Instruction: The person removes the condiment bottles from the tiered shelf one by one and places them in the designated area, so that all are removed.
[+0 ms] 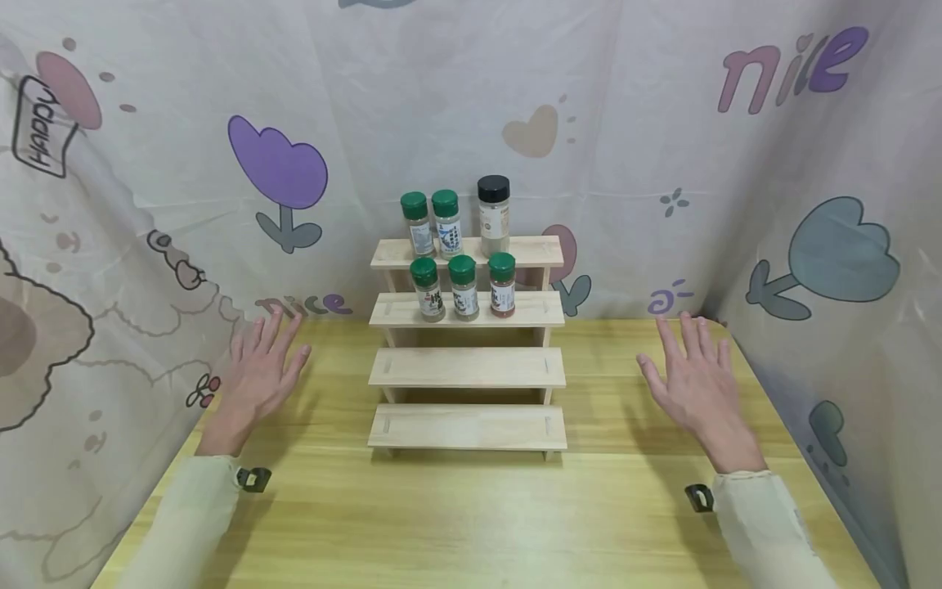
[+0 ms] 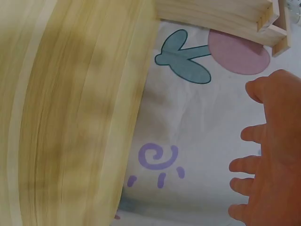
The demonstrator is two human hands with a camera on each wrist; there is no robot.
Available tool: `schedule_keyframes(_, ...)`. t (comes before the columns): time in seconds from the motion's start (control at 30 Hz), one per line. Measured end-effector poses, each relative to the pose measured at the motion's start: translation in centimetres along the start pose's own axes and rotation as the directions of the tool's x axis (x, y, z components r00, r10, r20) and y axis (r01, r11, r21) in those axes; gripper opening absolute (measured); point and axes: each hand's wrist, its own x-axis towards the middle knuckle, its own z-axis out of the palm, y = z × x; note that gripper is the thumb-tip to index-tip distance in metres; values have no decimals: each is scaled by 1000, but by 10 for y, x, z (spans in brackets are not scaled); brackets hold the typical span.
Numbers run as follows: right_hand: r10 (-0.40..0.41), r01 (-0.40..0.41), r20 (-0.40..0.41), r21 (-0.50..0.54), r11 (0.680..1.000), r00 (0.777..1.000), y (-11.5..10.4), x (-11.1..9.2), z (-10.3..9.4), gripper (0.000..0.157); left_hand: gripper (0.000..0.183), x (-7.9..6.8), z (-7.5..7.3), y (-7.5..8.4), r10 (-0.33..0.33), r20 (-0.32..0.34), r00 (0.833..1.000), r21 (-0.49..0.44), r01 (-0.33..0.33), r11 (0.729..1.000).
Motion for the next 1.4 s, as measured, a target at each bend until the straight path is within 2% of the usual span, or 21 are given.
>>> schedule_keyframes(0.23,-32,35,-54,44,998,998,-11,0,-3,75,66,-8,5,11,1,-9,1000,-74,-2,997)
schedule_keyframes(0.47,-45,67,-142,156,985,989,-29,2,-8,73,64,-12,10,27,30,-47,998,-140,-36,990)
schedule_keyframes(0.67,-50,109,-236,243,964,970,-45,3,-11,67,61,-14,17,45,47,-118,992,-284,-79,956)
schedule_keyframes(0.87,-93,201,-311,337,920,946,-62,8,-11,59,57,-25,26,62,11,-194,981,-388,-87,918)
schedule_keyframes(0.97,-110,236,-331,370,899,937,-69,10,-10,58,55,-29,29,72,-6,-186,983,-462,-83,883)
schedule_keyframes(1.07,-109,258,-359,399,880,927,-77,11,-9,57,53,-32,31,81,-7,-174,985,-545,-90,833)
schedule_keyframes(1.13,-106,273,-382,417,867,918,-82,12,-8,57,51,-34,33,87,-12,-195,981,-584,-106,805)
schedule_keyframes(1.23,-98,289,-407,440,850,908,-90,15,-7,57,47,-35,38,96,-32,-259,965,-633,-145,761)
schedule_keyframes(1.33,-81,296,-425,471,831,902,-99,21,-6,57,44,-37,43,103,-61,-296,953,-695,-171,699)
schedule_keyframes(1.4,-71,302,-432,494,816,899,-106,25,-5,57,43,-38,46,107,-73,-282,957,-740,-168,651)
